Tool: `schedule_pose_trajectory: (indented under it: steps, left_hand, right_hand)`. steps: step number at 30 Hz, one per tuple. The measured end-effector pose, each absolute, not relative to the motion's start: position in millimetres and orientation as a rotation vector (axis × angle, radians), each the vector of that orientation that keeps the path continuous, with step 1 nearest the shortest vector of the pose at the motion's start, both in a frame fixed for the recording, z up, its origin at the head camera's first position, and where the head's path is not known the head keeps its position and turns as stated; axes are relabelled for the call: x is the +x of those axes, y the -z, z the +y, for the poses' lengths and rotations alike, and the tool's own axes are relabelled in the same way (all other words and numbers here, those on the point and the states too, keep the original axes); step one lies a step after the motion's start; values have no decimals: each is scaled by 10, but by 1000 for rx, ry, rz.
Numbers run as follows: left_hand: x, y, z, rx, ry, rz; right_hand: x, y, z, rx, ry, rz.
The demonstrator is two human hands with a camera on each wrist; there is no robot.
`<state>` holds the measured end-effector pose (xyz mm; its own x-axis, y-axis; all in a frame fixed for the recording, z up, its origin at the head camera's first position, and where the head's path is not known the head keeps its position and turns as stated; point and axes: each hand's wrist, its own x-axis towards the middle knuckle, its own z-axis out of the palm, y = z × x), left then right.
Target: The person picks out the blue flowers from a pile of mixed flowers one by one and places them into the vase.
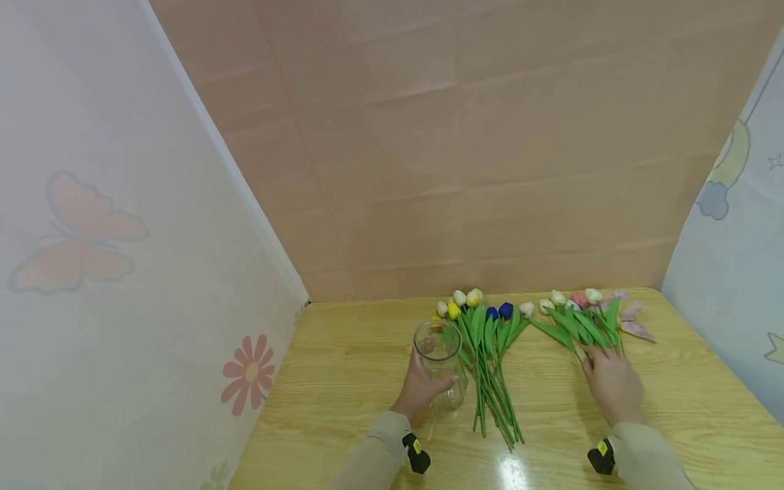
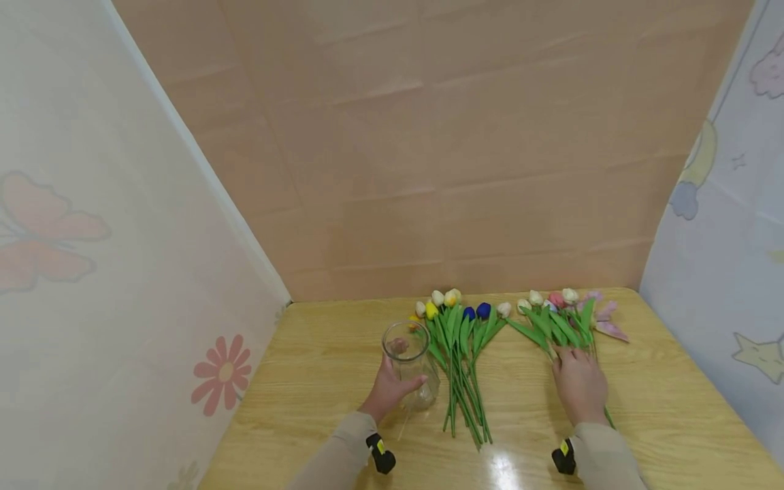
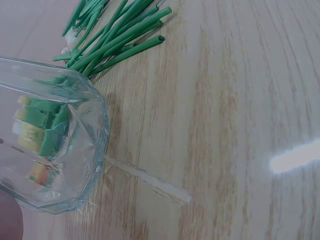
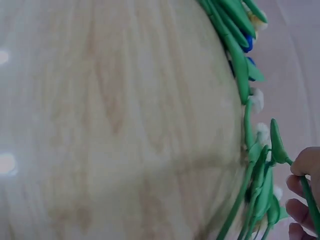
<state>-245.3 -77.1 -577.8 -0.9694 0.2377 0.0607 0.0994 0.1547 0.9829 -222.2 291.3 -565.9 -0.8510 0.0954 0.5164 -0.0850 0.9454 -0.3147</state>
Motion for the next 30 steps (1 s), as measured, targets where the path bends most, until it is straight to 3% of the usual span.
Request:
schedule_pose_trajectory:
  steps: [20, 30]
  left_hand:
    - [-2376, 5622, -766, 346, -1948, 2289]
    - [-2331, 5507, -779, 336, -1949, 2261]
  right_hand:
    - [-2106, 5970, 3035, -146, -439, -2779]
    - [-2183, 5799, 2549, -159, -470, -2699]
